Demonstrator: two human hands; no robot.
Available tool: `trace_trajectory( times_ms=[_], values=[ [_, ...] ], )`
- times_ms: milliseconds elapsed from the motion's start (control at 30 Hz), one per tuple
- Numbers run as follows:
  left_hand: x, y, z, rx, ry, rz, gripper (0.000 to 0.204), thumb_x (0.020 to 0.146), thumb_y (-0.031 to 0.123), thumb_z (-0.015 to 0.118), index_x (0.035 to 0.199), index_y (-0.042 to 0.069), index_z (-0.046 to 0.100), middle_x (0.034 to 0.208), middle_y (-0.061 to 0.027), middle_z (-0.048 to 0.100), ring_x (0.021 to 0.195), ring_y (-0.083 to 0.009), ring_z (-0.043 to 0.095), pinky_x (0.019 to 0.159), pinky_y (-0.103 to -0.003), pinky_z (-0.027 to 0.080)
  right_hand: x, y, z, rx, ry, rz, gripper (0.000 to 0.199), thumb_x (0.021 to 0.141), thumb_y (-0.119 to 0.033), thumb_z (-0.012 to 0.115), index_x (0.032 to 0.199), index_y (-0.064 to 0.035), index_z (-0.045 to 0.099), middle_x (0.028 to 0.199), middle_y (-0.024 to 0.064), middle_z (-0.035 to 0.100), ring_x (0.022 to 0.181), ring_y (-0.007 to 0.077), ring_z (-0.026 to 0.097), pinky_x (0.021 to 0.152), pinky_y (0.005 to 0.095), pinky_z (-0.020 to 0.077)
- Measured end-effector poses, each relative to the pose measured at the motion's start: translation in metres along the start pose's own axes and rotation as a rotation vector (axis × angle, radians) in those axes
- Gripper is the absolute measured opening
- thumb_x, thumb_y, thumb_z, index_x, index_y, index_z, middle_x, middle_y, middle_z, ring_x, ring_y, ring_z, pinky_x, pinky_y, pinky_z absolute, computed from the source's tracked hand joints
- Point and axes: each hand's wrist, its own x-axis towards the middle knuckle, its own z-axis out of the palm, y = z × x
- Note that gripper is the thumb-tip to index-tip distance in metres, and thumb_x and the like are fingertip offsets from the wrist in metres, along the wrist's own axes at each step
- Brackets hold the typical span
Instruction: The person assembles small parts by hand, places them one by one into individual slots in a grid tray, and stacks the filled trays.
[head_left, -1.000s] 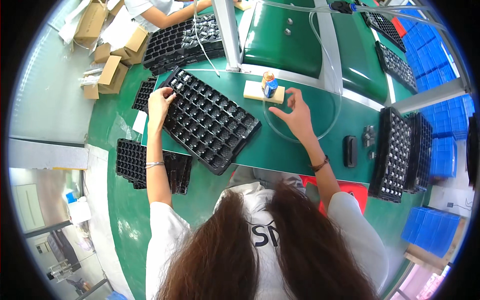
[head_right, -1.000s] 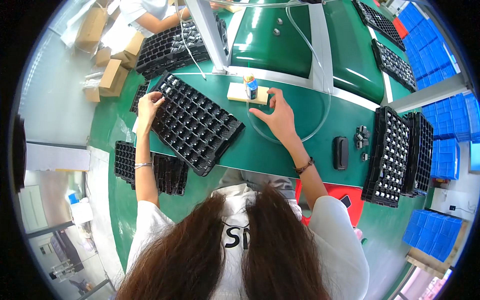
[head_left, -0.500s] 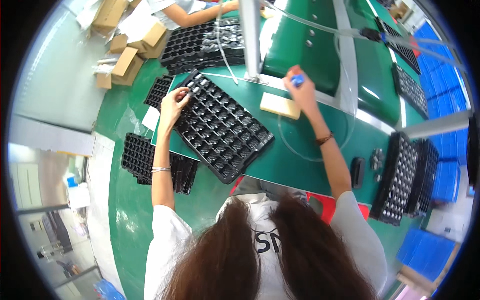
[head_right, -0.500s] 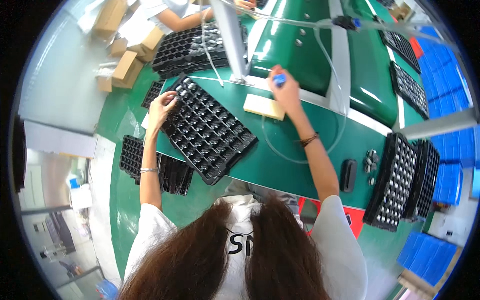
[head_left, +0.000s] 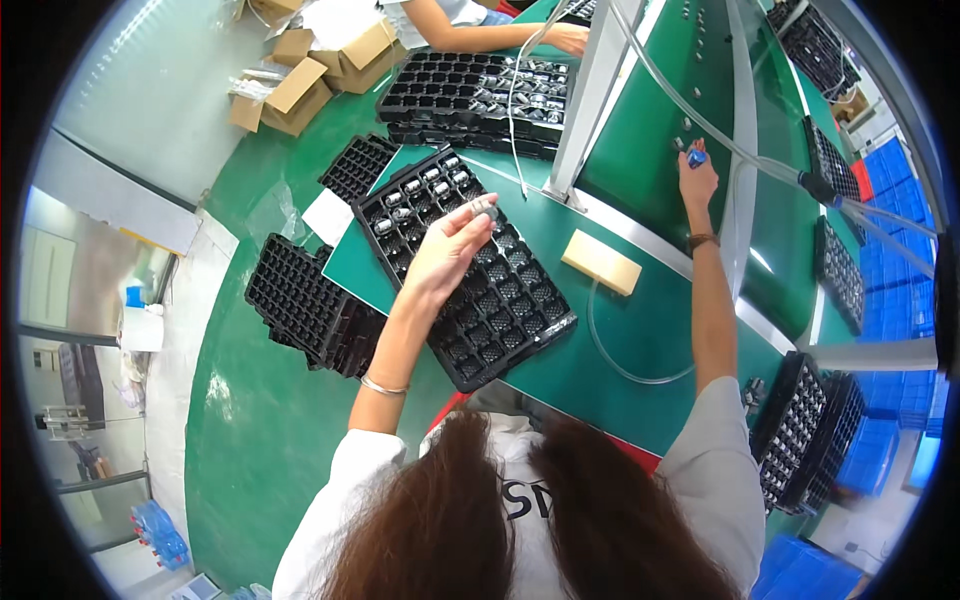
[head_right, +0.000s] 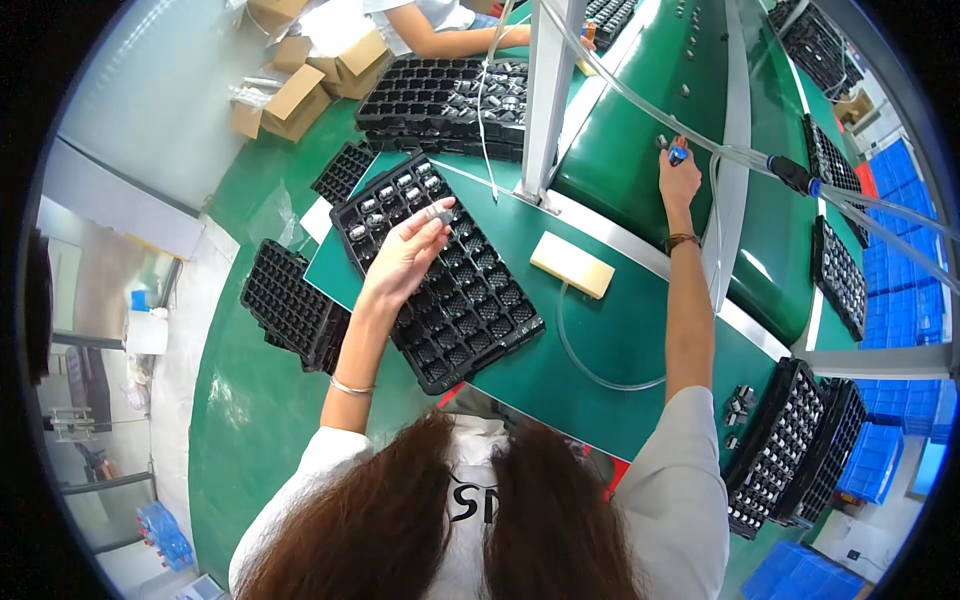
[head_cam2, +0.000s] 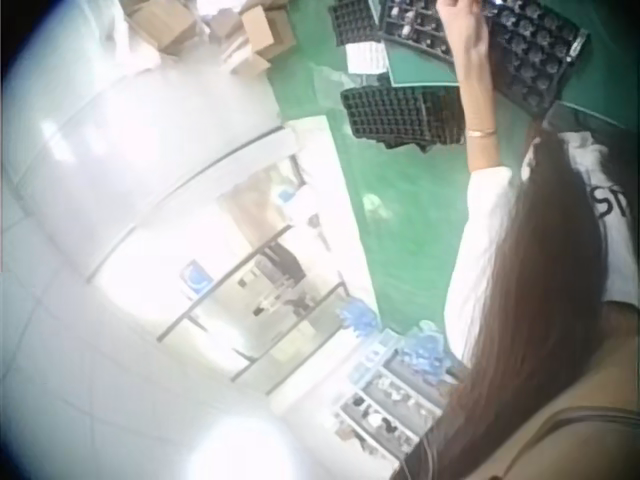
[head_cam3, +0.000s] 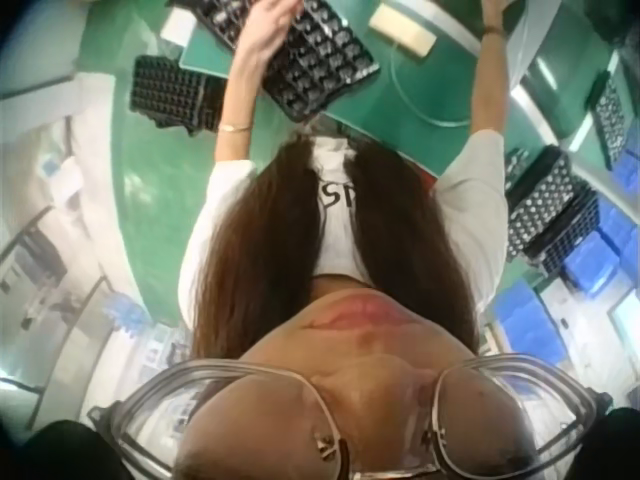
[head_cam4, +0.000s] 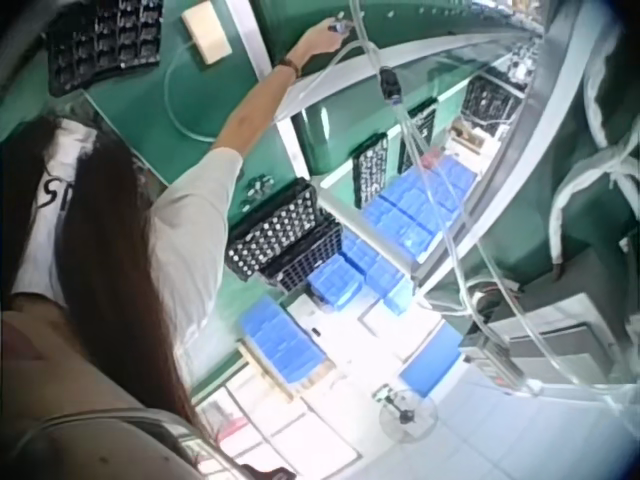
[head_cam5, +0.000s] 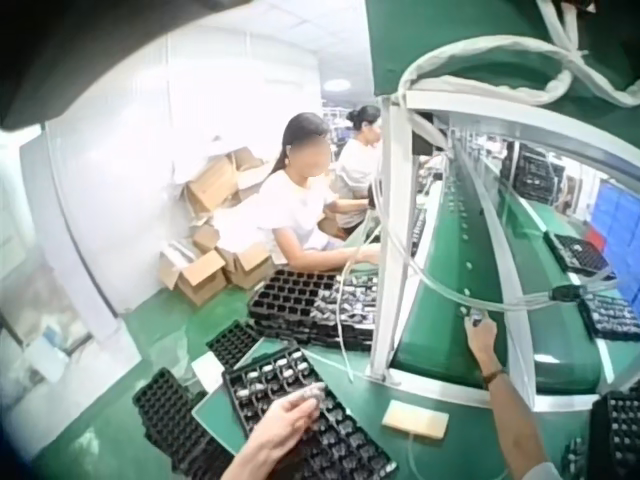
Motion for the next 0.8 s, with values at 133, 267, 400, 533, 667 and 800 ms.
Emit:
trace_trajectory(
  times_ms=[133, 267, 400, 533, 667, 800],
  values=[
    [-0.012, -0.003, 0.038, 0.124, 0.029, 0.014, 0.038, 0.088, 0.013, 0.057, 0.123, -0.001, 0.049, 0.101, -0.0030, 0.058, 0.094, -0.0101, 0.057, 0.088, -0.022, 0.045, -0.016, -0.028, -0.028, -0.119, 0.083, -0.137, 0.038, 0.076, -0.037, 0.065, 0.098, -0.0057, 0.059, 0.085, 0.0164, 0.064, 0.074, 0.0308, 0.062, 0.069, 0.0386, 0.0493],
    [-0.031, -0.003, 0.058, 0.354, -0.060, 0.136, 0.043, 0.084, 0.005, 0.060, 0.125, -0.001, 0.048, 0.102, -0.0047, 0.060, 0.094, -0.0107, 0.058, 0.088, -0.023, 0.046, -0.093, -0.117, -0.102, 0.786, -0.326, 0.099, 0.036, 0.085, -0.033, 0.059, 0.093, 0.0017, 0.057, 0.083, 0.0057, 0.060, 0.073, 0.0082, 0.054, 0.062, 0.0240, 0.0453],
    [-0.047, -0.004, 0.083, 0.421, -0.146, 0.076, 0.048, 0.077, 0.000, 0.066, 0.123, -0.001, 0.050, 0.101, -0.0065, 0.062, 0.091, -0.0087, 0.058, 0.083, -0.022, 0.047, -0.173, -0.170, -0.169, 1.178, -0.675, 0.046, 0.025, 0.087, -0.021, 0.056, 0.100, -0.0005, 0.055, 0.095, 0.0066, 0.059, 0.085, 0.0081, 0.054, 0.072, 0.0228, 0.0441],
    [-0.060, -0.008, 0.094, 0.579, -0.230, 0.036, 0.048, 0.076, 0.001, 0.067, 0.121, 0.000, 0.052, 0.100, -0.0080, 0.063, 0.087, -0.0099, 0.060, 0.081, -0.023, 0.049, -0.206, -0.180, -0.197, 1.113, -0.802, -0.049, 0.022, 0.084, -0.014, 0.055, 0.101, -0.0001, 0.055, 0.095, 0.0054, 0.059, 0.082, 0.0086, 0.054, 0.073, 0.0224, 0.0433],
    [-0.071, -0.009, 0.097, 0.661, -0.254, 0.071, 0.050, 0.071, 0.005, 0.070, 0.118, 0.001, 0.055, 0.095, -0.0115, 0.066, 0.082, -0.0119, 0.063, 0.079, -0.025, 0.051, -0.222, -0.177, -0.213, 1.017, -0.867, -0.036, 0.019, 0.081, -0.010, 0.054, 0.096, 0.0009, 0.058, 0.091, 0.0040, 0.060, 0.080, 0.0085, 0.054, 0.071, 0.0221, 0.0436],
    [-0.080, -0.004, 0.098, 0.707, -0.295, -0.021, 0.050, 0.072, 0.003, 0.070, 0.120, 0.000, 0.054, 0.096, -0.0126, 0.066, 0.082, -0.0120, 0.063, 0.077, -0.024, 0.051, -0.234, -0.175, -0.222, 1.021, -0.868, -0.035, 0.020, 0.082, -0.012, 0.055, 0.097, 0.0005, 0.058, 0.090, 0.0038, 0.060, 0.079, 0.0085, 0.055, 0.071, 0.0222, 0.0443]
  ],
)
